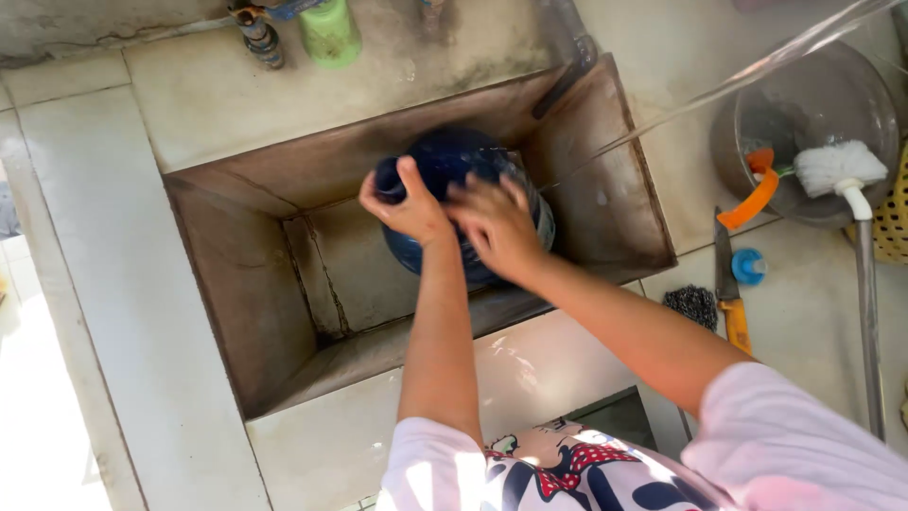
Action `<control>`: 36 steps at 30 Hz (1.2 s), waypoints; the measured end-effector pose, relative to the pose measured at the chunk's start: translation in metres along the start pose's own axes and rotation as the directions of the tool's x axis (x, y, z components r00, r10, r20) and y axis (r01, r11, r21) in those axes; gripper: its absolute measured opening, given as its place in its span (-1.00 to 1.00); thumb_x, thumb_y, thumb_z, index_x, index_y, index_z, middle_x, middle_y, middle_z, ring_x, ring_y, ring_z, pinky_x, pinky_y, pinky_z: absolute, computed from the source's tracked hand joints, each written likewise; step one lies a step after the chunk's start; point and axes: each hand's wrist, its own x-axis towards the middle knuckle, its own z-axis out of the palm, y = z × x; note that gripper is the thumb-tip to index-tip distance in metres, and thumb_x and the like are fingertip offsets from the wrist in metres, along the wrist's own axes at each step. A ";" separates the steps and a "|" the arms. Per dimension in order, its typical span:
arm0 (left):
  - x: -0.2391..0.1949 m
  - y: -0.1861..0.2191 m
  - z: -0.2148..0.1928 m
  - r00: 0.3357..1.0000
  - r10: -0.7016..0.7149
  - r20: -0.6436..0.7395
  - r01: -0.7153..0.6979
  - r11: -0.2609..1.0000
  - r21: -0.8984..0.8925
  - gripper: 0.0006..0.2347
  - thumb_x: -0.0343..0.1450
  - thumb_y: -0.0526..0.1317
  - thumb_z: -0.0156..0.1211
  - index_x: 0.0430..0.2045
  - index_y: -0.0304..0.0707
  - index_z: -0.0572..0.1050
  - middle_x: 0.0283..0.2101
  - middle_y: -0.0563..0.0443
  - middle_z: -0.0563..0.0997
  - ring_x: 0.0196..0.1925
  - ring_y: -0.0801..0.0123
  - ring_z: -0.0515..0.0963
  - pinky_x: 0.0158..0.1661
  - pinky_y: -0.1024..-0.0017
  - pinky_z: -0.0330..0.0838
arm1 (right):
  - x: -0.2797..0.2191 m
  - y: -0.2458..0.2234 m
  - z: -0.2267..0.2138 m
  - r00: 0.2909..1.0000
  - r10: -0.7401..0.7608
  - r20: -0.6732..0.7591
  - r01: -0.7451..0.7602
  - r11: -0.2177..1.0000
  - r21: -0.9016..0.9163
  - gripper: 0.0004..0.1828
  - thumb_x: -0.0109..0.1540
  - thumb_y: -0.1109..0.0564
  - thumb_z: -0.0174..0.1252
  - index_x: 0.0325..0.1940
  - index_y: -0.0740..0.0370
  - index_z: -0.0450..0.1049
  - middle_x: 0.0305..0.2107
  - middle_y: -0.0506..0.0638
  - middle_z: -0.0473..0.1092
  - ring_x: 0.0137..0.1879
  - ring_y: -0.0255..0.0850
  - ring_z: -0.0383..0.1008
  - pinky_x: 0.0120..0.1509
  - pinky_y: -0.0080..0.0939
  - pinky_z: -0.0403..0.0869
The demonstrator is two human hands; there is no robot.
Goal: Clean and sanitize large plastic water gallons for refilling.
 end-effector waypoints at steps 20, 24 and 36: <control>0.139 -0.120 -0.159 0.664 -0.597 0.449 0.745 0.575 -0.338 -0.59 0.16 -0.34 0.56 -0.22 -0.26 0.44 -0.23 -0.08 0.63 -0.11 0.17 0.63 0.00 0.09 0.55 | -0.015 0.239 0.099 0.772 0.531 0.350 -0.546 0.835 -0.062 -0.51 0.48 -0.26 -0.13 0.40 -0.09 0.37 0.15 0.06 0.52 0.26 0.01 0.53 0.38 0.01 0.45; 0.131 -0.119 -0.140 0.664 -0.595 0.452 0.746 0.566 -0.351 -0.61 0.19 -0.33 0.55 -0.17 -0.23 0.49 -0.23 -0.08 0.63 -0.08 0.15 0.60 0.05 0.14 0.50 | -0.025 0.146 0.097 0.832 0.503 0.234 -0.484 0.864 -0.137 -0.50 0.46 -0.25 -0.13 0.36 -0.04 0.41 0.16 0.14 0.48 0.23 0.09 0.52 0.33 0.03 0.45; 0.136 -0.103 -0.132 0.704 -0.697 0.139 0.689 0.622 -0.371 -0.55 0.16 -0.38 0.51 -0.12 -0.39 0.43 -0.37 -0.12 0.64 -0.25 0.18 0.63 -0.18 0.23 0.60 | -0.009 0.238 0.098 0.820 0.507 0.267 -0.450 0.858 -0.247 -0.54 0.49 -0.12 -0.10 0.00 0.25 0.59 -0.10 0.30 0.52 0.02 0.21 0.50 0.17 0.10 0.43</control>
